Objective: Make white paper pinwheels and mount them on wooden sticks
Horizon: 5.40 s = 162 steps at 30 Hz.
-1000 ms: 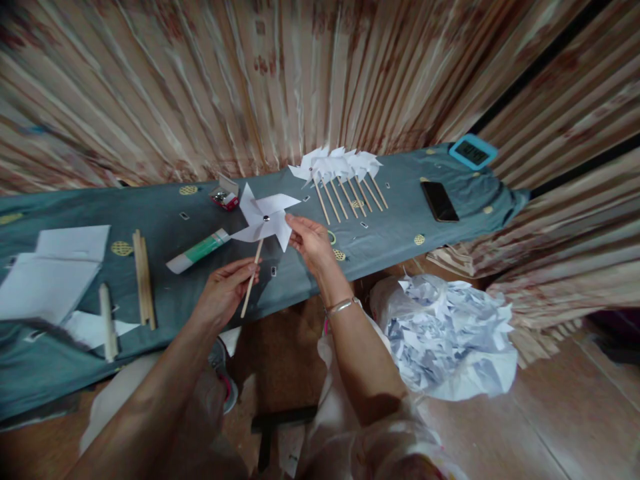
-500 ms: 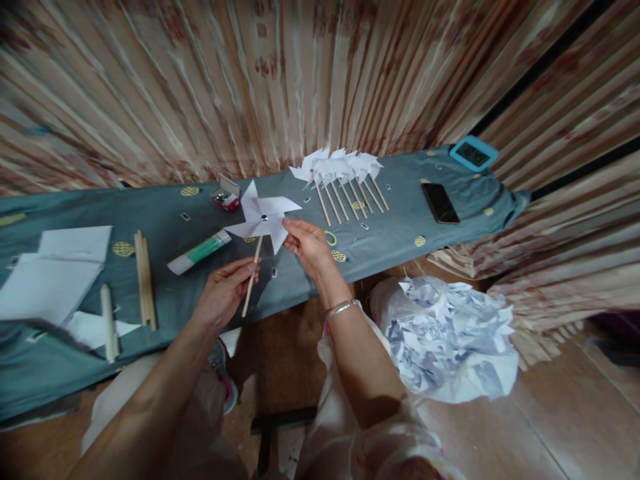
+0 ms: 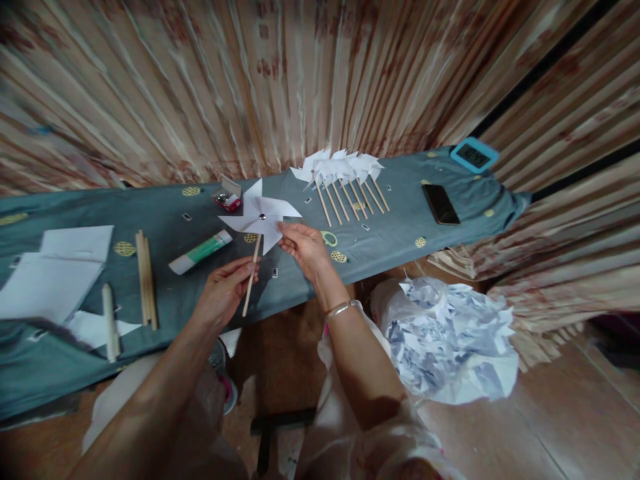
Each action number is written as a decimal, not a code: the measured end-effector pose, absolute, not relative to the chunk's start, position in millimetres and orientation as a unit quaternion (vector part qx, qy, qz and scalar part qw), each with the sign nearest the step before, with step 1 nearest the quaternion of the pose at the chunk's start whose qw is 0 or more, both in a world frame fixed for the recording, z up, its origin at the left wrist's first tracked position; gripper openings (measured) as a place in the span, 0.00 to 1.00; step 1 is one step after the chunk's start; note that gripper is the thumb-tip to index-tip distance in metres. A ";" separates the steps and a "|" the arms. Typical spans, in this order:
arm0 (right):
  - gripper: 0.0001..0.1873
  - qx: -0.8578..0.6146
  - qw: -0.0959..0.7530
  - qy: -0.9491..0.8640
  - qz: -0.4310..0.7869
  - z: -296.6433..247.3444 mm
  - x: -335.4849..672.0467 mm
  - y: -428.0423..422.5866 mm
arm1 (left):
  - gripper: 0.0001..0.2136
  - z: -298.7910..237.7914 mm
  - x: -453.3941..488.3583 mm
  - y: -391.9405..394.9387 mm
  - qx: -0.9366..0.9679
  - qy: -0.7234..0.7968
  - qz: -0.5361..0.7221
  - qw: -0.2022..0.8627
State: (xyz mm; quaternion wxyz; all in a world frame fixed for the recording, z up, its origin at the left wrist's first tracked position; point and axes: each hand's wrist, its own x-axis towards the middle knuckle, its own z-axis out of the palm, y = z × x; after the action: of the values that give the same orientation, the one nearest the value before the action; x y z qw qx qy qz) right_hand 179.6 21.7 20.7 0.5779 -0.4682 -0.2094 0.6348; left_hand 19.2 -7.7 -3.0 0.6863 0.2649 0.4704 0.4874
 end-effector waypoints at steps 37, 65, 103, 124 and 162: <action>0.13 -0.461 0.568 -0.183 0.657 21.5 166.4 19.1 | 0.20 -0.8 19.8 -6.7 0.255 0.467 0.500 0.683; 0.17 -0.447 0.623 -0.231 0.599 13.2 190.4 24.7 | 0.22 -2.1 21.9 -11.2 0.271 0.474 0.469 0.694; 0.09 -0.459 0.599 -0.193 0.627 19.2 184.6 22.1 | 0.20 -5.8 20.4 -8.3 0.266 0.461 0.491 0.690; 0.10 -0.452 0.584 -0.203 0.643 21.4 179.3 18.0 | 0.17 -1.8 21.9 -8.0 0.261 0.468 0.491 0.687; 0.15 -0.469 0.540 -0.248 0.654 14.0 172.1 18.7 | 0.19 -3.9 22.0 -7.1 0.266 0.469 0.499 0.679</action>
State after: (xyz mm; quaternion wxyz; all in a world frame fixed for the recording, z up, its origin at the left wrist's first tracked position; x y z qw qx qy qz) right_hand 172.1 18.7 14.0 0.5398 -0.4688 -0.2484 0.6536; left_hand 22.0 -7.1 -3.9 0.6785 0.2660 0.4689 0.4990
